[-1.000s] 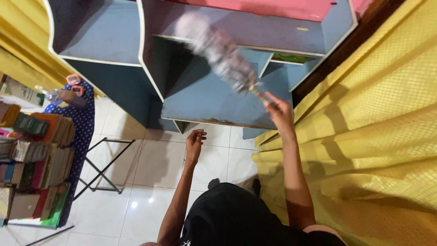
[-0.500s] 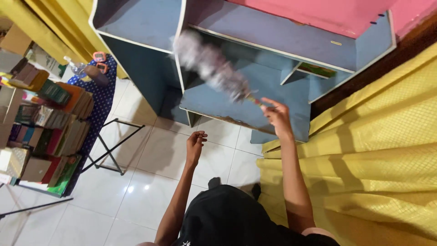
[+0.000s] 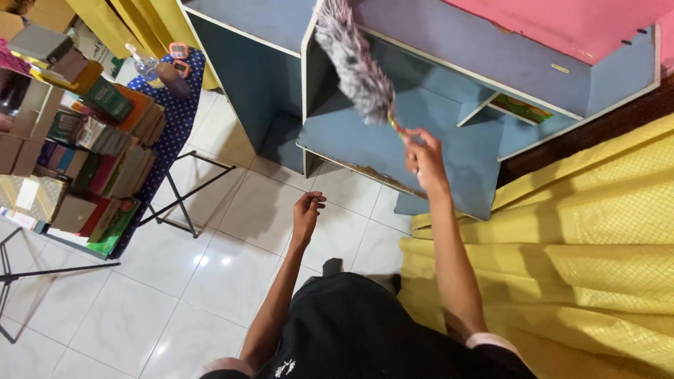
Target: The person dusts the shelves and compartments of a desk using a feather duster, then places small boxes into the desk slots by hand.
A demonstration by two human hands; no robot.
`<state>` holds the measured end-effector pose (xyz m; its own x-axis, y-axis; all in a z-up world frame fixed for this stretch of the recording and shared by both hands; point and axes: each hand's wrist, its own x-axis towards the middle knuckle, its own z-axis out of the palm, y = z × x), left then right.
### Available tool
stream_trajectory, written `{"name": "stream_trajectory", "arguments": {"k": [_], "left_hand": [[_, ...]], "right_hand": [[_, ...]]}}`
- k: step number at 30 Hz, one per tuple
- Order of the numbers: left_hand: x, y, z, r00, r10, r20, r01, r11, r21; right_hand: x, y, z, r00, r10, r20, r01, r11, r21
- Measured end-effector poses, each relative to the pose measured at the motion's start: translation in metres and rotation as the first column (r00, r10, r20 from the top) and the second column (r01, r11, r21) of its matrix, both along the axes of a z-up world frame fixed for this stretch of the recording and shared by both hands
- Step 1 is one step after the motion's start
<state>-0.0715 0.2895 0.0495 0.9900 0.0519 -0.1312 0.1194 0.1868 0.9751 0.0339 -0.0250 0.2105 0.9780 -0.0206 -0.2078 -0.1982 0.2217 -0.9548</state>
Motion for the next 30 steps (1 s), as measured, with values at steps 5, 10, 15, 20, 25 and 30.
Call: {"name": "stream_trajectory", "arguments": {"k": [5, 10, 15, 20, 25, 30], "left_hand": [[-0.007, 0.012, 0.002, 0.999, 0.031, -0.042, -0.03, 0.999, 0.031], [-0.007, 0.028, 0.003, 0.994, 0.058, -0.09, -0.052, 0.996, 0.066], [-0.001, 0.033, -0.004, 0.988, 0.131, -0.083, -0.13, 0.991, 0.022], [0.0, 0.032, -0.005, 0.98, 0.171, -0.102, -0.172, 0.985, -0.005], [0.017, 0.054, 0.002, 0.965, 0.236, -0.113, -0.237, 0.971, 0.005], [0.06, 0.094, 0.004, 0.934, 0.345, -0.094, -0.342, 0.938, 0.05]], "right_hand": [[-0.084, 0.022, -0.071, 0.972, 0.198, 0.126, -0.227, 0.93, 0.288], [-0.082, 0.048, -0.028, 0.982, 0.178, 0.058, -0.178, 0.984, -0.004], [0.007, 0.091, 0.037, 0.974, 0.049, 0.221, -0.009, 0.984, -0.18], [0.067, 0.164, 0.003, 0.703, 0.342, 0.624, 0.159, 0.779, -0.606], [0.044, 0.189, 0.035, 0.917, 0.398, 0.016, -0.398, 0.913, 0.09], [0.083, 0.179, 0.06, 0.937, 0.229, 0.263, -0.265, 0.958, 0.108]]}}
